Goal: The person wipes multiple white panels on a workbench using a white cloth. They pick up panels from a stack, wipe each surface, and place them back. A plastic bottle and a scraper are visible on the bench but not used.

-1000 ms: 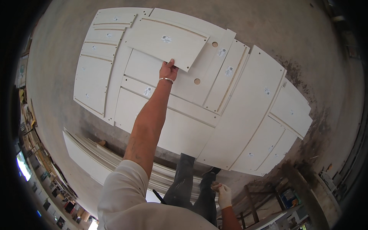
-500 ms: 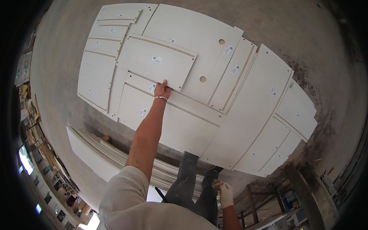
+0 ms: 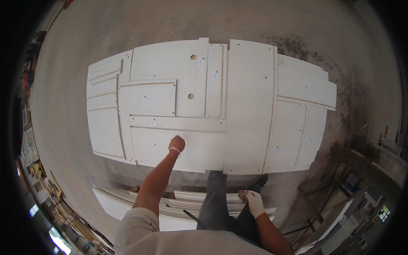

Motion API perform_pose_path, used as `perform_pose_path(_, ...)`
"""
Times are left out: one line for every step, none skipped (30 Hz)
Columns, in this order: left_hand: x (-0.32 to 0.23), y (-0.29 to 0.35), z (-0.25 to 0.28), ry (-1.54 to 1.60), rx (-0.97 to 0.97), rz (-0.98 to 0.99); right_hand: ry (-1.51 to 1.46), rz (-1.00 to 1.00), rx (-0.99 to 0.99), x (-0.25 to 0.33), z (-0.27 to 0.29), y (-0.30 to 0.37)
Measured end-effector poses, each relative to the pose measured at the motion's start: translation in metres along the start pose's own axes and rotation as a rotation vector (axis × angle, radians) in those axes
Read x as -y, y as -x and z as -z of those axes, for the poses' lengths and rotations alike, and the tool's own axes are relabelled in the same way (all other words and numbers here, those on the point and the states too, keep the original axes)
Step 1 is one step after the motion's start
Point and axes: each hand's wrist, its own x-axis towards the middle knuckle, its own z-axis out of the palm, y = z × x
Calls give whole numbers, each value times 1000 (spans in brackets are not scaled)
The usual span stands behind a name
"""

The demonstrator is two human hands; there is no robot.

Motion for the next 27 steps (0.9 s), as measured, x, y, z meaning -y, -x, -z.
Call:
perform_pose_path(12,25,-25,-142,107,-125,-17,3,-5,-3,7,6)
perform_pose_path(28,54,-49,-384,215,-259,-40,35,5,-5,16,12)
perform_pose_path(45,84,-70,-493,299,-371,-65,61,-10,-8,27,18)
perform_pose_path(67,124,-90,-417,339,-381,-97,102,-10,-11,41,25)
perform_pose_path(90,166,-102,-676,358,-708,-130,146,-9,-14,57,32)
perform_pose_path(110,208,-111,-876,480,-899,-168,126,-49,-18,75,39)
perform_pose_path(123,251,-118,-802,778,-614,-213,183,-34,-25,95,48)
perform_pose_path(140,303,-120,-590,908,-291,-263,214,-29,-31,118,55)
perform_pose_path(153,356,-121,-275,877,167,-324,215,-51,-42,142,67)
perform_pose_path(161,406,-121,-310,956,233,-377,227,-75,-52,167,77)
perform_pose_path(165,457,-120,-324,1015,274,-399,243,-104,-65,194,89)
perform_pose_path(164,495,-117,-317,997,266,-444,295,-125,-79,223,103)
perform_pose_path(157,518,-111,-327,954,237,-494,293,-167,-95,252,119)
perform_pose_path(146,538,-106,-337,906,198,-541,334,-199,-113,282,135)
perform_pose_path(130,550,-100,-344,848,158,-607,369,-235,-132,311,152)
perform_pose_path(112,557,-95,-352,790,110,-668,398,-279,-152,338,168)
perform_pose_path(90,559,-90,-365,733,55,-727,430,-325,-174,362,184)
perform_pose_path(63,556,-85,-381,678,-9,-791,474,-389,-196,385,198)
perform_pose_path(33,553,-81,-398,627,-78,-891,507,-467,-221,404,212)
perform_pose_path(-3,548,-77,-428,583,-161,-916,500,-558,-243,419,221)
perform_pose_path(-42,544,-73,-466,548,-240,-1012,446,-658,-268,431,230)
perform_pose_path(-81,541,-72,-515,526,-316,-1064,481,-703,-289,436,237)
perform_pose_path(-123,540,-75,-563,511,-396,-1175,474,-742,-310,439,241)
perform_pose_path(-165,541,-78,-615,500,-465,-1210,534,-801,-331,438,247)
perform_pose_path(-204,544,-83,-667,493,-527,-1266,559,-837,-348,433,250)
perform_pose_path(-240,549,-91,-714,490,-586,-1331,598,-847,-364,425,255)
perform_pose_path(-272,556,-99,-758,489,-635,-1376,561,-900,-377,414,258)
